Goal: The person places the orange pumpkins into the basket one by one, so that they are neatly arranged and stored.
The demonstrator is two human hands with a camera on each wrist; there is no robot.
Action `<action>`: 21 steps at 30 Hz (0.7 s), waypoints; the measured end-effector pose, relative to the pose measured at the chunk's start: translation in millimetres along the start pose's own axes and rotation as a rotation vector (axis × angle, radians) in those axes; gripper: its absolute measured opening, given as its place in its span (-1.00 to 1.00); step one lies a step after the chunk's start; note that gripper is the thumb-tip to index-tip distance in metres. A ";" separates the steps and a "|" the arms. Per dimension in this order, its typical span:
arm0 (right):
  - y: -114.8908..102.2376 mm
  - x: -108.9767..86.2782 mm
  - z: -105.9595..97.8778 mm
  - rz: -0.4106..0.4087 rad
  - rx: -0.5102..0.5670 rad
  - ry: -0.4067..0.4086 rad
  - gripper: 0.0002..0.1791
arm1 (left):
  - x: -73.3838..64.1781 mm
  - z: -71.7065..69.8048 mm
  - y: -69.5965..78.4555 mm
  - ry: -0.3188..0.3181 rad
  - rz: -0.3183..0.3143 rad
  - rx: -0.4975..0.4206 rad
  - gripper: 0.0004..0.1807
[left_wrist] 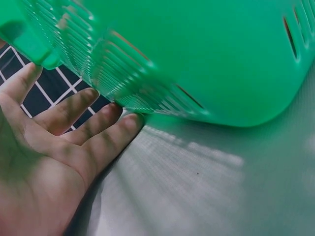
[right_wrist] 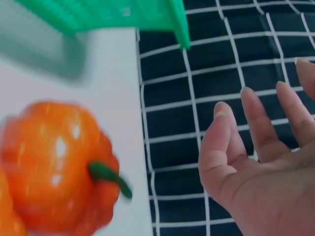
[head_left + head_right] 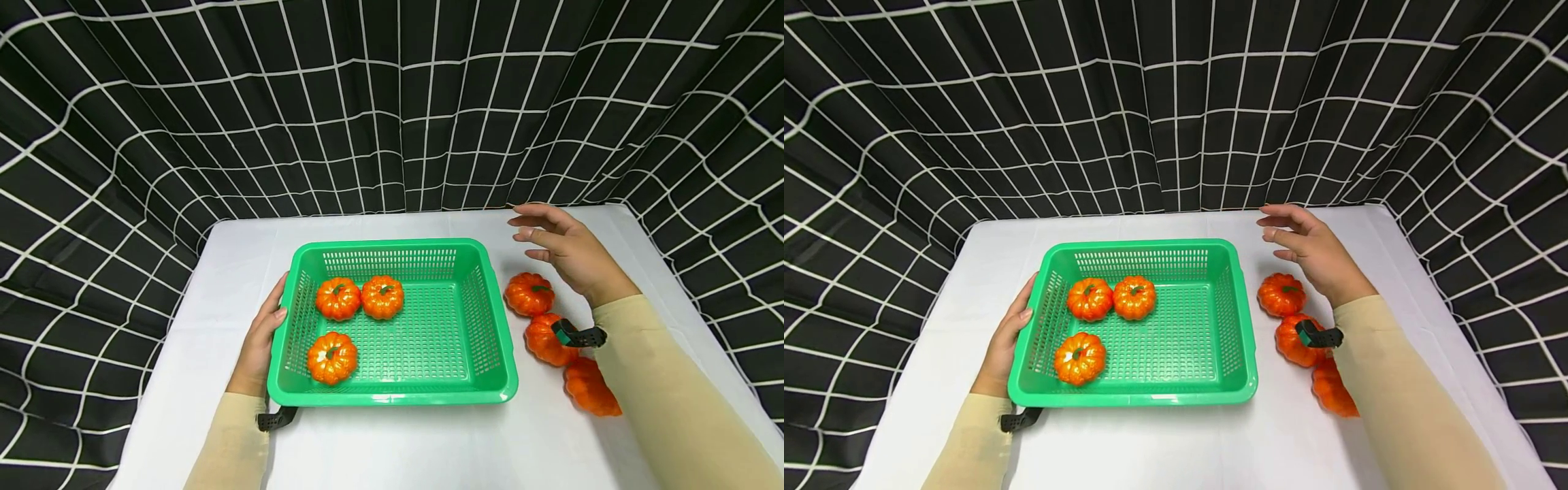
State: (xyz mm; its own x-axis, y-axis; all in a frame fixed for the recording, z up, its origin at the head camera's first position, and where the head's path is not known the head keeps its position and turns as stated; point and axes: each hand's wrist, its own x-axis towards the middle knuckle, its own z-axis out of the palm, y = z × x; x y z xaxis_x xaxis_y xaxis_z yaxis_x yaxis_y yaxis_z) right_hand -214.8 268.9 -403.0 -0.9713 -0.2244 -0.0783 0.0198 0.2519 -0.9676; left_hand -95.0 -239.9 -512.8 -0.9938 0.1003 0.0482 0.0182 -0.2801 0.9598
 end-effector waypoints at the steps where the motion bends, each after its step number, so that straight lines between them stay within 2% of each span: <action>1: 1.9 -0.4 -3.5 0.009 -0.011 0.000 -0.47 | 0.1 -0.2 0.0 -0.001 0.001 0.000 -0.31; 14: 26.5 -8.0 -27.9 0.091 -0.075 -0.058 -0.42 | 0.8 -3.1 -2.7 0.000 -0.003 -0.002 -0.32; 21: 44.8 -11.3 -32.6 0.147 -0.198 -0.130 -0.31 | 1.1 -2.1 -3.1 0.007 0.000 0.008 -0.31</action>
State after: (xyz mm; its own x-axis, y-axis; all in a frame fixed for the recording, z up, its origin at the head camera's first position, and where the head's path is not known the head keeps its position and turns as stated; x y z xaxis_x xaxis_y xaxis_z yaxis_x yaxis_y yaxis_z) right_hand -210.7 313.5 -437.6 -0.9225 -0.2878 -0.2573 0.0994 0.4671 -0.8786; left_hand -96.4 -240.9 -516.3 -0.9945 0.0937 0.0461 0.0189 -0.2727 0.9619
